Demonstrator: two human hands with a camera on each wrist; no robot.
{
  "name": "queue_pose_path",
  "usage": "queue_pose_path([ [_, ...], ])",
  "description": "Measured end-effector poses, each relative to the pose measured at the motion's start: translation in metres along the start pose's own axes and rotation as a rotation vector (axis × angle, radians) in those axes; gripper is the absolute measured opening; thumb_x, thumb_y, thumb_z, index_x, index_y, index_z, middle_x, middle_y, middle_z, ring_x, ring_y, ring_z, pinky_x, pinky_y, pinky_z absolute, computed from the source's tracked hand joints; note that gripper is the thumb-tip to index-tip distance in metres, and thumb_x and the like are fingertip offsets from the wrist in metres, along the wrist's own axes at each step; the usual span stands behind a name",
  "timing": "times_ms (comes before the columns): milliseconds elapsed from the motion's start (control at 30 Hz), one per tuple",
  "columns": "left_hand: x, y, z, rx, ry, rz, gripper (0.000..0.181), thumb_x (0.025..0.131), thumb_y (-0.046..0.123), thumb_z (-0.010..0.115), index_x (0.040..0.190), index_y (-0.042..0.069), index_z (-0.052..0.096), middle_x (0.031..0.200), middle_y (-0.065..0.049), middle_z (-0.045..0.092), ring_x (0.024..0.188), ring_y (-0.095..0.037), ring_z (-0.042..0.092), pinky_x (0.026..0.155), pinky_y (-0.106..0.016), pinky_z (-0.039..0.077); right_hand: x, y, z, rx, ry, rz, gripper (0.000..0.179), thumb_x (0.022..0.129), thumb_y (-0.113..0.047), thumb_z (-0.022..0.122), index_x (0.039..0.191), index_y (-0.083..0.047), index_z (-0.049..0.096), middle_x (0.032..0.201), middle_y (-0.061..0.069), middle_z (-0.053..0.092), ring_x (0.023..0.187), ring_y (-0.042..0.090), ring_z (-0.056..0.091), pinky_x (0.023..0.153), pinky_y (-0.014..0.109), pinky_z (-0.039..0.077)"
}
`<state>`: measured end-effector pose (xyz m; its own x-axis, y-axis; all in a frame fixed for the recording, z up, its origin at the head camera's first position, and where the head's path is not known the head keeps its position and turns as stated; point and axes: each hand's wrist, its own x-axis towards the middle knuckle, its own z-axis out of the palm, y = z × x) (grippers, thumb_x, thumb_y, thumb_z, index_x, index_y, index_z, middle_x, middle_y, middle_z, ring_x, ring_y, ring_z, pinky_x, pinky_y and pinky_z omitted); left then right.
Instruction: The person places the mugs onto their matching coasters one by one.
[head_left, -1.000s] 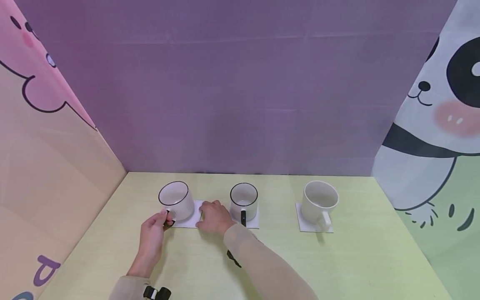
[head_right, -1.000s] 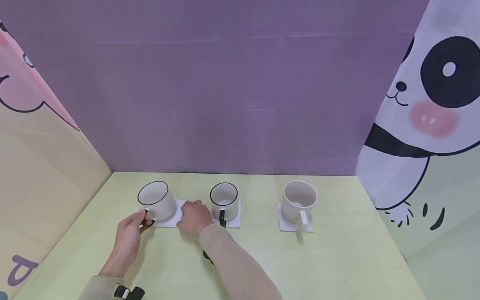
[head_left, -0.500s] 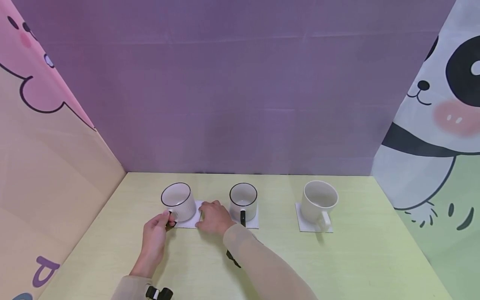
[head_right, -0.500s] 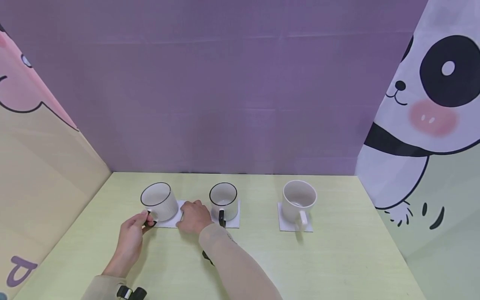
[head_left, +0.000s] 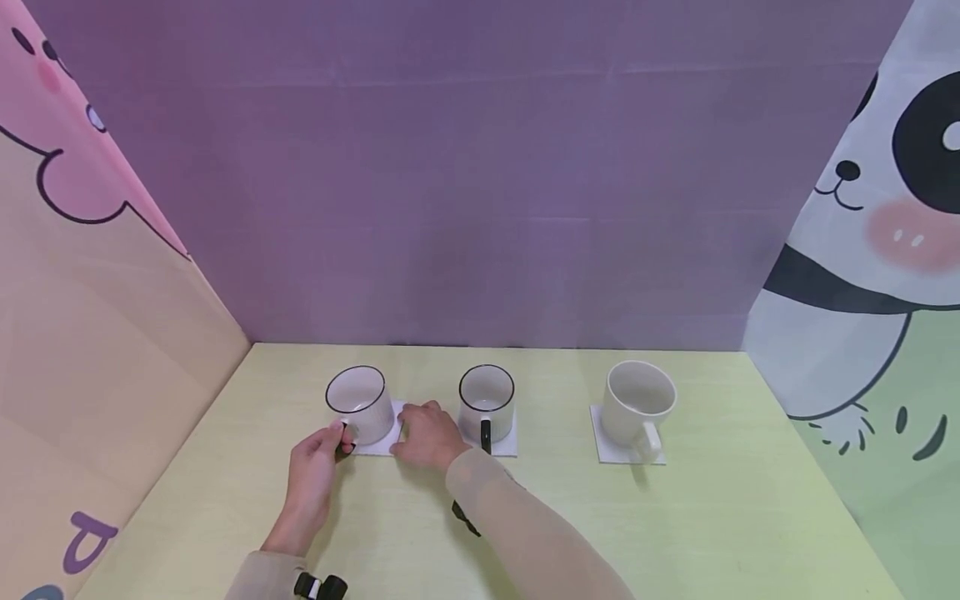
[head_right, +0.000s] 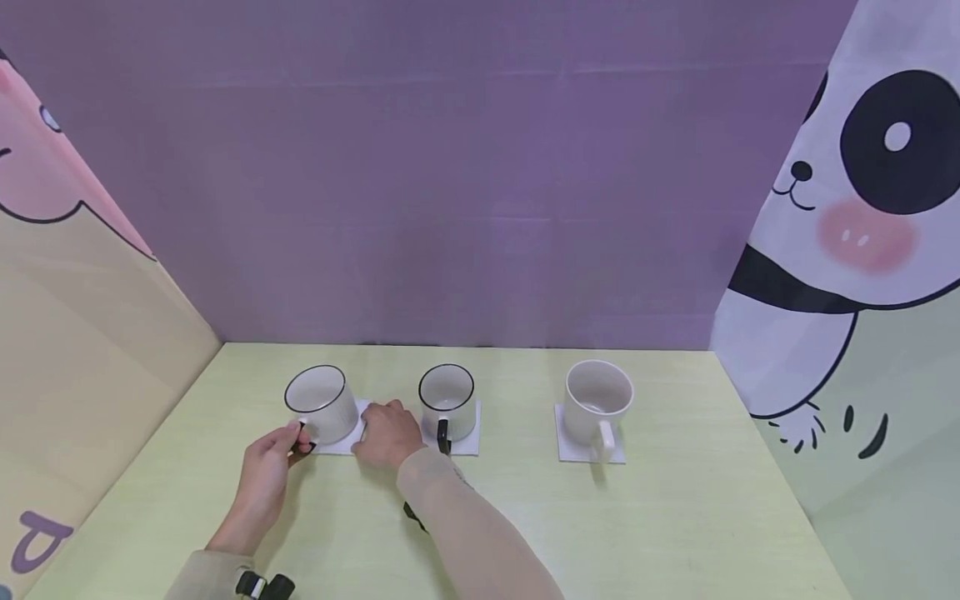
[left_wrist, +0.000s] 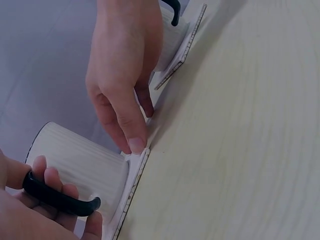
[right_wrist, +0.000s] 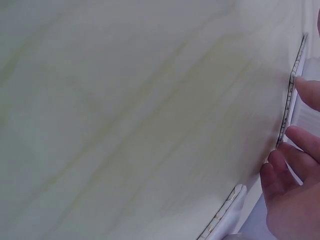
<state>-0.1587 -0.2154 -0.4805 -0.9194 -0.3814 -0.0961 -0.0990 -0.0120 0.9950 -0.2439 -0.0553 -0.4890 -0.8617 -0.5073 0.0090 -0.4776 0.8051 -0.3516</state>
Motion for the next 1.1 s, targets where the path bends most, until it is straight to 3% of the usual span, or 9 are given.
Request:
queue_pose_path([
  [333,-0.001,0.007,-0.002,0.095,-0.009,-0.003,0.039,0.109,0.023,0.048,0.097,-0.01,0.063,0.083,0.0,0.057,0.086,-0.013,0.053,0.082,-0.026,0.049,-0.001,-0.005,-0.003,-0.064,-0.007,0.007,0.031,0.086,-0.036,0.078,0.11,-0.016,0.075,0.135,-0.002,0.065,0.114,0.02,0.059,0.09,0.03,0.052],
  [467,-0.001,0.006,-0.004,0.127,-0.005,0.015,0.04,0.109,0.024,0.049,0.096,-0.011,0.063,0.081,0.0,0.058,0.086,-0.012,0.054,0.08,-0.022,0.049,-0.004,-0.007,-0.005,-0.042,-0.024,0.014,0.022,0.086,-0.033,0.079,0.099,-0.016,0.074,0.11,-0.005,0.071,0.104,0.018,0.059,0.078,0.03,0.052],
  [567,0.0,0.005,-0.004,0.155,0.002,0.026,0.041,0.108,0.026,0.049,0.096,-0.011,0.064,0.08,0.001,0.06,0.086,-0.011,0.055,0.079,-0.019,0.049,-0.008,-0.009,-0.009,-0.027,-0.049,0.014,0.017,0.087,-0.03,0.077,0.084,-0.016,0.067,0.087,-0.006,0.064,0.095,0.016,0.058,0.066,0.03,0.049],
  [667,0.0,0.004,-0.004,0.176,0.011,0.038,0.043,0.108,0.027,0.05,0.097,-0.011,0.065,0.079,0.002,0.061,0.086,-0.01,0.055,0.078,-0.018,0.049,-0.013,-0.01,-0.014,-0.018,-0.068,0.008,0.023,0.089,-0.029,0.075,0.076,-0.016,0.062,0.078,-0.005,0.059,0.084,0.013,0.056,0.06,0.029,0.046],
  [833,0.0,0.004,-0.002,0.202,0.026,0.053,0.043,0.108,0.028,0.051,0.097,-0.012,0.065,0.078,0.003,0.061,0.085,-0.01,0.055,0.077,-0.018,0.048,-0.02,-0.013,-0.022,0.009,-0.081,-0.01,0.014,0.091,-0.028,0.074,0.089,-0.014,0.07,0.084,-0.004,0.065,0.076,0.01,0.054,0.06,0.026,0.045],
  [1000,-0.001,0.004,-0.002,0.244,0.039,0.066,0.044,0.108,0.029,0.05,0.098,-0.011,0.065,0.079,0.001,0.062,0.086,-0.012,0.054,0.076,-0.017,0.047,-0.028,-0.019,-0.03,0.026,-0.105,-0.009,0.023,0.094,-0.03,0.071,0.111,-0.015,0.073,0.105,-0.005,0.072,0.092,0.009,0.062,0.074,0.029,0.052],
  [1100,-0.001,0.003,-0.002,0.278,0.041,0.07,0.045,0.108,0.031,0.049,0.098,-0.01,0.066,0.081,-0.001,0.063,0.087,-0.013,0.054,0.077,-0.016,0.046,-0.035,-0.022,-0.034,0.038,-0.113,-0.019,0.027,0.095,-0.032,0.069,0.116,-0.015,0.073,0.109,-0.006,0.072,0.096,0.01,0.064,0.077,0.03,0.053],
])
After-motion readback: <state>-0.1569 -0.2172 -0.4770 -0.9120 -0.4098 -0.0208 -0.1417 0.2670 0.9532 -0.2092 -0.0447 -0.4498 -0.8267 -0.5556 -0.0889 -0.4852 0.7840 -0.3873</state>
